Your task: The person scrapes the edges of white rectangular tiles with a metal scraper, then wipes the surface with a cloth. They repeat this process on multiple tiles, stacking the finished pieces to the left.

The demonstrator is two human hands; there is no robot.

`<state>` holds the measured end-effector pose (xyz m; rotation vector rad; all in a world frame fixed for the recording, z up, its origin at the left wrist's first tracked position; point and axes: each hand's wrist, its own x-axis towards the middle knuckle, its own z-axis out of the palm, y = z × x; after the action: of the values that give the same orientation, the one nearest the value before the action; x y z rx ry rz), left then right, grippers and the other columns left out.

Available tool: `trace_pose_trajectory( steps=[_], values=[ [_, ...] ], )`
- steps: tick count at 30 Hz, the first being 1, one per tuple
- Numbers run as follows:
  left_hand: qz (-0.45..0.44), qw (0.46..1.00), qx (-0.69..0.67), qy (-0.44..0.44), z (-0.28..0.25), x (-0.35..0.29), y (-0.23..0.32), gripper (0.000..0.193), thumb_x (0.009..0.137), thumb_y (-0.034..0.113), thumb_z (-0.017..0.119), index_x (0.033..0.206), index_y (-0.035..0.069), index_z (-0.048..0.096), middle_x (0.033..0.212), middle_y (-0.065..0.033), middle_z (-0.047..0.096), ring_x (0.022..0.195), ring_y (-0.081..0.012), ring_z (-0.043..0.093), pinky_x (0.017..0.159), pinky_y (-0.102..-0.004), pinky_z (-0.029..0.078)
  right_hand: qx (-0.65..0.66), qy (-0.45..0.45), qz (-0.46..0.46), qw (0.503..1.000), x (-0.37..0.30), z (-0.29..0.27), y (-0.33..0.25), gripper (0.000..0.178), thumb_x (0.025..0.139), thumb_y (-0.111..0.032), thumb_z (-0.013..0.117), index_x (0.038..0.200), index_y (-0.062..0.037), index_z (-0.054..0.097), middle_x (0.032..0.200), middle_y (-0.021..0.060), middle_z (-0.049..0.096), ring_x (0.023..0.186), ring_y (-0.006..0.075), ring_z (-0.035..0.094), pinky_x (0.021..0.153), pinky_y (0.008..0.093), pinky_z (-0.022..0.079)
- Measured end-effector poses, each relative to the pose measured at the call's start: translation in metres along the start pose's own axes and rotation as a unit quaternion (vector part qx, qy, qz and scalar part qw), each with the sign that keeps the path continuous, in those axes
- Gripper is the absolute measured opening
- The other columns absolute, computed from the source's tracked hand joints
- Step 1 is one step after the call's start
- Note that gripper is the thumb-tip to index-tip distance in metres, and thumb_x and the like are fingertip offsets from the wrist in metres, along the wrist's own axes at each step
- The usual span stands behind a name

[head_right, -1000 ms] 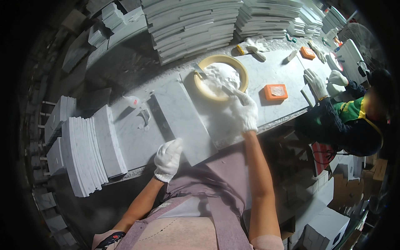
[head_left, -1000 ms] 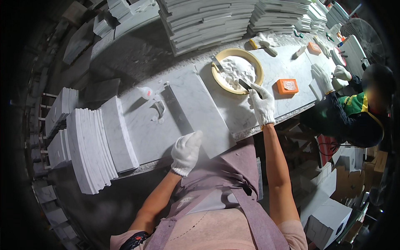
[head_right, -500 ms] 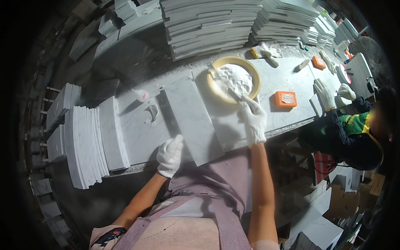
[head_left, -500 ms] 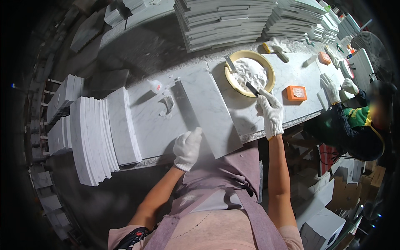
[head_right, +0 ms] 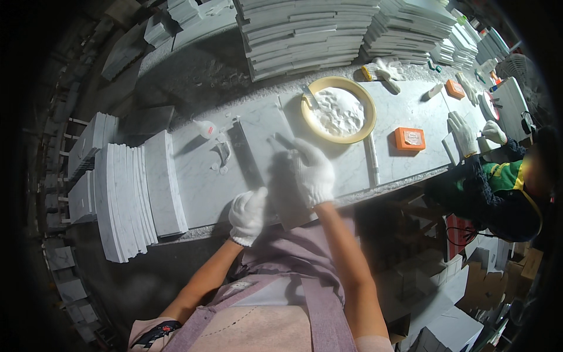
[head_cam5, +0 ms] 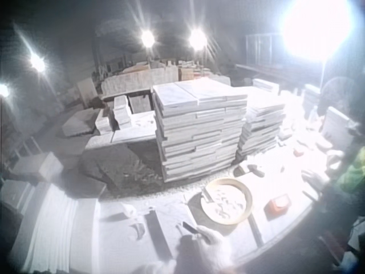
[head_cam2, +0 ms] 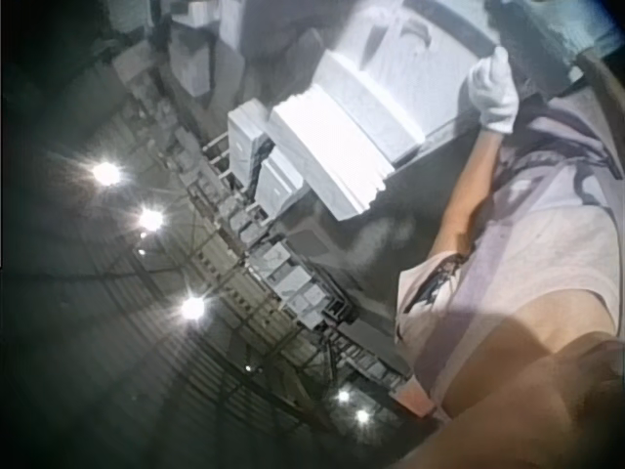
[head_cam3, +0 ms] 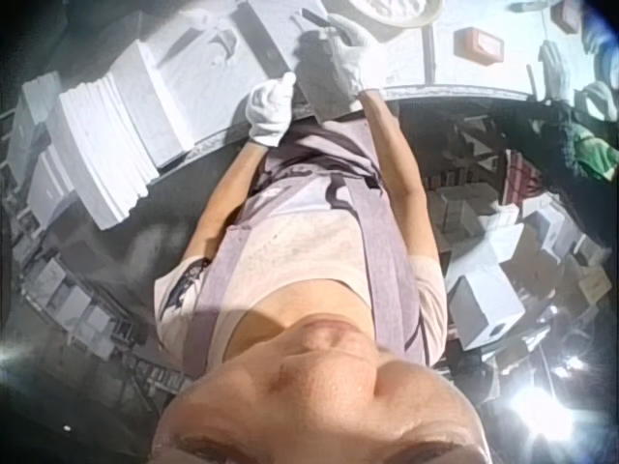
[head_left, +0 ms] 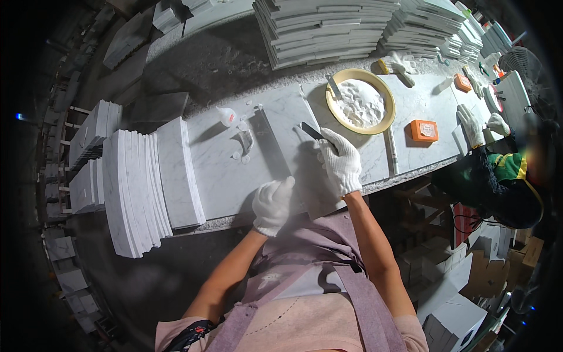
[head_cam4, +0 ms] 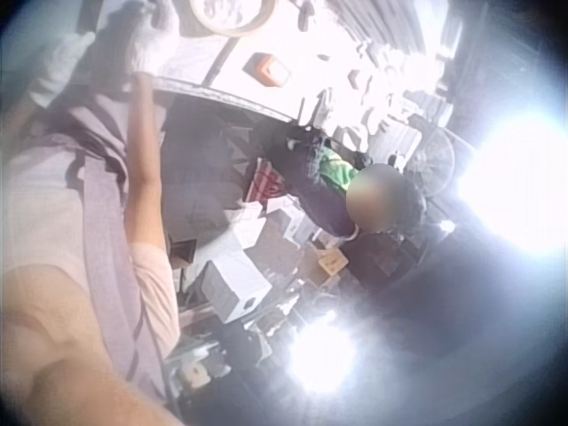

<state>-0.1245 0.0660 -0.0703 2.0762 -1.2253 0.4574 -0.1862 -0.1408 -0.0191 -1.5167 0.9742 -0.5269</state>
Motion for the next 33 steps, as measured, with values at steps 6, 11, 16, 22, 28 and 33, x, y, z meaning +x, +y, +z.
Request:
trace_pose_trajectory(
  steps=[6,11,16,22,28,33],
  values=[
    [-0.013,0.999,-0.022,-0.046,0.0,-0.004,-0.004,0.03,0.088,0.013,0.073,0.118,0.015,0.074,0.1,-0.0058,0.072,0.091,-0.0301,0.07,0.08,-0.045,0.056,-0.183,0.068,-0.261,0.945,-0.004,0.006,0.019,0.025,0.1,-0.008,0.07,0.124,-0.0097,0.075,0.091,0.0069,0.073,0.068,0.0143,0.07,0.066,0.0285,0.056],
    [-0.035,0.998,-0.016,-0.057,-0.003,-0.001,0.001,0.032,0.088,0.012,0.073,0.119,0.013,0.074,0.1,-0.008,0.073,0.092,-0.0315,0.069,0.082,-0.0452,0.056,0.026,0.095,-0.256,0.962,-0.01,0.008,0.001,0.029,0.103,-0.01,0.069,0.132,-0.0078,0.073,0.093,0.0018,0.073,0.072,0.0092,0.066,0.065,0.0261,0.055],
    [-0.213,0.972,-0.1,-0.007,-0.01,0.007,-0.008,0.023,0.097,0.012,0.072,0.119,0.006,0.073,0.098,-0.0136,0.072,0.094,-0.031,0.071,0.087,-0.0411,0.055,0.312,-0.079,0.11,0.94,-0.043,-0.026,-0.01,0.056,0.106,-0.018,0.068,0.156,-0.0037,0.049,0.096,-0.0001,0.066,0.07,0.0047,0.057,0.058,0.0186,0.047],
    [-0.313,0.94,-0.036,0.133,-0.009,0.068,-0.076,0.049,0.093,0.023,0.08,0.136,0.011,0.06,0.121,-0.0158,0.064,0.109,-0.0325,0.066,0.089,-0.0458,0.056,0.491,-0.231,0.124,0.831,-0.07,-0.04,0.012,0.059,0.104,-0.017,0.071,0.155,-0.0003,0.047,0.098,0.0014,0.062,0.079,0.008,0.06,0.066,0.0219,0.051],
    [-0.368,0.921,0.109,0.063,0.007,0.114,-0.13,0.063,0.087,0.041,0.084,0.137,0.013,0.057,0.129,-0.0156,0.063,0.117,-0.037,0.063,0.097,-0.0495,0.053,0.48,-0.24,0.153,0.83,-0.07,-0.044,0.022,0.036,0.107,-0.021,0.065,0.135,-0.0011,0.052,0.092,0.0016,0.057,0.076,0.0107,0.058,0.068,0.0239,0.053],
    [-0.403,0.908,0.111,0.014,0.013,0.133,-0.149,0.05,0.087,0.043,0.08,0.122,0.009,0.069,0.127,-0.017,0.066,0.121,-0.036,0.061,0.102,-0.0501,0.05,0.484,-0.224,0.156,0.831,-0.072,-0.041,0.02,0.031,0.108,-0.019,0.064,0.132,-0.0015,0.055,0.094,0.0027,0.059,0.078,0.0127,0.061,0.067,0.0254,0.054]
  ],
)
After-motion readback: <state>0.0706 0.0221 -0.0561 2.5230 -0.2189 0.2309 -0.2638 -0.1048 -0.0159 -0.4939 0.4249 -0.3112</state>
